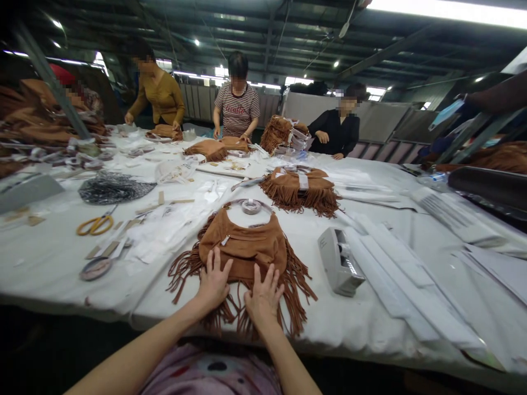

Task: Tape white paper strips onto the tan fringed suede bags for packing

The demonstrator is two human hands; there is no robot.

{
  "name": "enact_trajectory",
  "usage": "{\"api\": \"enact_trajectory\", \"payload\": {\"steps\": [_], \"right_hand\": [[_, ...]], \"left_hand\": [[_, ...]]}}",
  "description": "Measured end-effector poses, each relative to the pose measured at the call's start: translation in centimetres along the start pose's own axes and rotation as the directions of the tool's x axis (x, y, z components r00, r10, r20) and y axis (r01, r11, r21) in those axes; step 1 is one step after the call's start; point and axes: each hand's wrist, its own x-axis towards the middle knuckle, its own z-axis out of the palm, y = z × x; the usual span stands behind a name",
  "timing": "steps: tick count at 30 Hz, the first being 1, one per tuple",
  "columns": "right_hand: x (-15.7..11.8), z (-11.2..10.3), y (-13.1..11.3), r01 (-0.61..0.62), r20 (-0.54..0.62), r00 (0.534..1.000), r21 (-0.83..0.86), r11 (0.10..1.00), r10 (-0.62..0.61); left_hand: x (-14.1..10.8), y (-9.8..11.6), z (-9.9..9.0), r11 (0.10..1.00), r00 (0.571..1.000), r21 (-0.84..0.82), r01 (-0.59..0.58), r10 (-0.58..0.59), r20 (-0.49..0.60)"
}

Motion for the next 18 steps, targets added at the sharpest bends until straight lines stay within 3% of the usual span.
{"api": "enact_trajectory", "payload": {"steps": [3,5,8,10,12,14,16,18], "right_hand": [[0.1,0.8,2.4,0.167,-0.03,0.985,-0.051,0.985,-0.168],[0.7,1.3,4.4,0.303,-0.089,0.947,-0.073,0.95,-0.309],[2.9,1.6,7.6,0.522,-0.175,0.825,-0.129,0.843,-0.537],[4.7,1.2,9.8,0.672,-0.138,0.711,-0.159,0.724,-0.69],[5.7,0.1,11.5,0.742,-0.159,0.615,-0.215,0.635,-0.772],[5.8,-1.0,11.8,0.756,-0.22,0.555,-0.267,0.597,-0.802],[5.1,-1.6,10.7,0.779,-0.247,0.499,-0.29,0.555,-0.83],[4.1,-0.9,8.8,0.834,-0.238,0.41,-0.293,0.468,-0.88]], "left_hand": [[0.0,-2.3,0.0,0.988,0.985,-0.005,-0.154,0.154,0.071],[0.2,-4.1,-0.5,0.945,0.936,-0.02,-0.326,0.326,0.131],[0.7,-6.6,-1.8,0.843,0.825,-0.014,-0.538,0.53,0.196],[0.9,-7.7,-2.5,0.795,0.779,0.008,-0.606,0.591,0.21],[0.9,-8.4,-2.7,0.776,0.765,0.036,-0.63,0.611,0.205],[0.7,-8.5,-2.2,0.775,0.768,0.049,-0.63,0.612,0.187],[0.3,-8.2,-1.5,0.79,0.785,0.048,-0.611,0.598,0.162],[-0.2,-7.7,-1.3,0.808,0.805,0.044,-0.587,0.577,0.137]]}}
